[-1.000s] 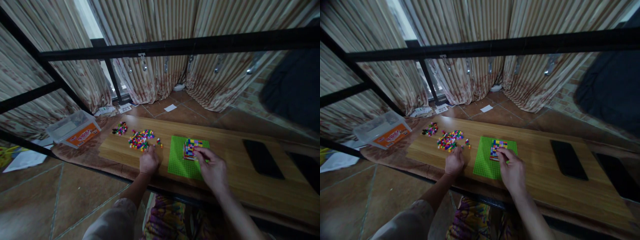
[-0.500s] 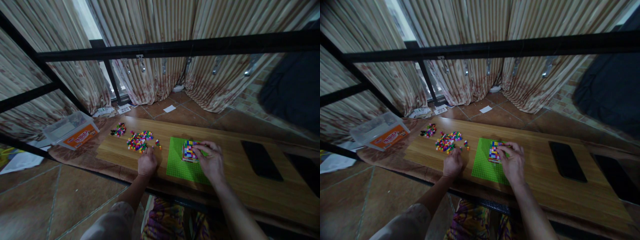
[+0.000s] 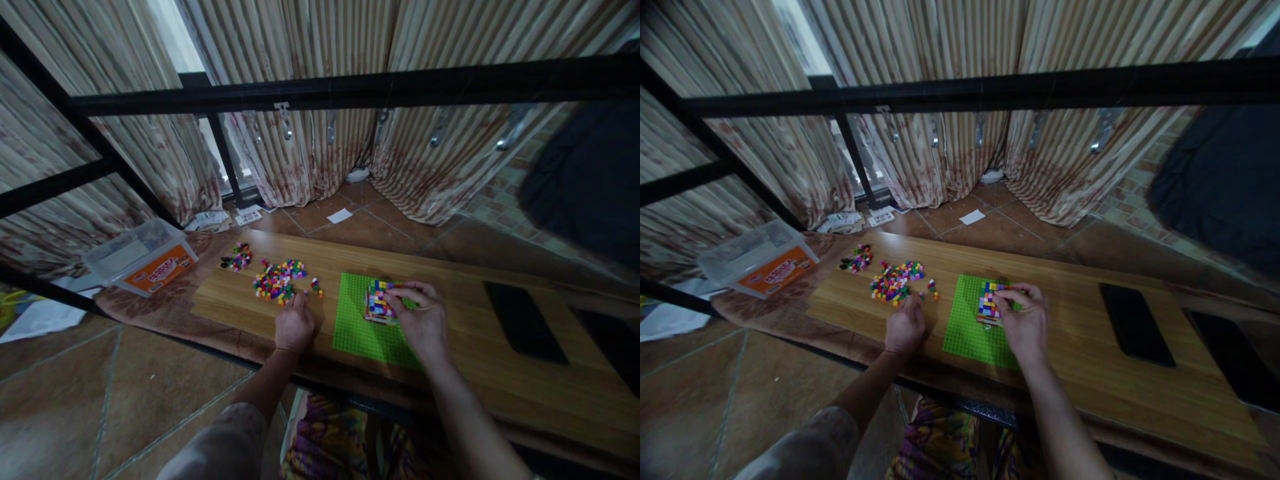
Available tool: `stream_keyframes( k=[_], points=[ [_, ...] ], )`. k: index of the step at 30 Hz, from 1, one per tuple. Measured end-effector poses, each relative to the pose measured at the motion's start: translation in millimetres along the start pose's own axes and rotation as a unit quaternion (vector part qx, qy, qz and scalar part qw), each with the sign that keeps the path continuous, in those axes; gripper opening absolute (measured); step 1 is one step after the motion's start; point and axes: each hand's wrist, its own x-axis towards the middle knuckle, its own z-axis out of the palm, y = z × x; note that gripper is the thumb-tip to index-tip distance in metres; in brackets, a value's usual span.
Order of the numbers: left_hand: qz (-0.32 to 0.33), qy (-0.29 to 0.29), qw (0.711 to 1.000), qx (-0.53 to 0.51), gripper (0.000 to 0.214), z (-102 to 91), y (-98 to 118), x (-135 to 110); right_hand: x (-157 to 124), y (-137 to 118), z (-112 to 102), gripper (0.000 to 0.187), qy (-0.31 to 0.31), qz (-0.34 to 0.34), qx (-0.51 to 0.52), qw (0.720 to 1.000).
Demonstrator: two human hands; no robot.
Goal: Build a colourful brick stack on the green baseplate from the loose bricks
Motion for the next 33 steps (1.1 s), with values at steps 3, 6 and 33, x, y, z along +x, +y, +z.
stream_keyframes(
  k=[3, 6, 33],
  points=[
    [0.001, 0.0, 1.0, 0.0, 0.02, 0.3, -0.2, -0.2, 0.6, -2.5, 0.8, 0.018, 0.002, 0.022, 0.017, 1.0],
    [0.006, 0.0, 1.0, -0.004, 0.021, 0.2, -0.5, -0.6, 0.7, -3.8, 0.6, 0.017, -0.004, 0.039, 0.019, 0.999],
    [0.003, -0.012, 1.0, 0.002, 0.022, -0.2, 0.3, -0.6, -56.3, -58.7, -8.5, 0.016, -0.063, -0.008, 0.109, 0.992]
  ],
)
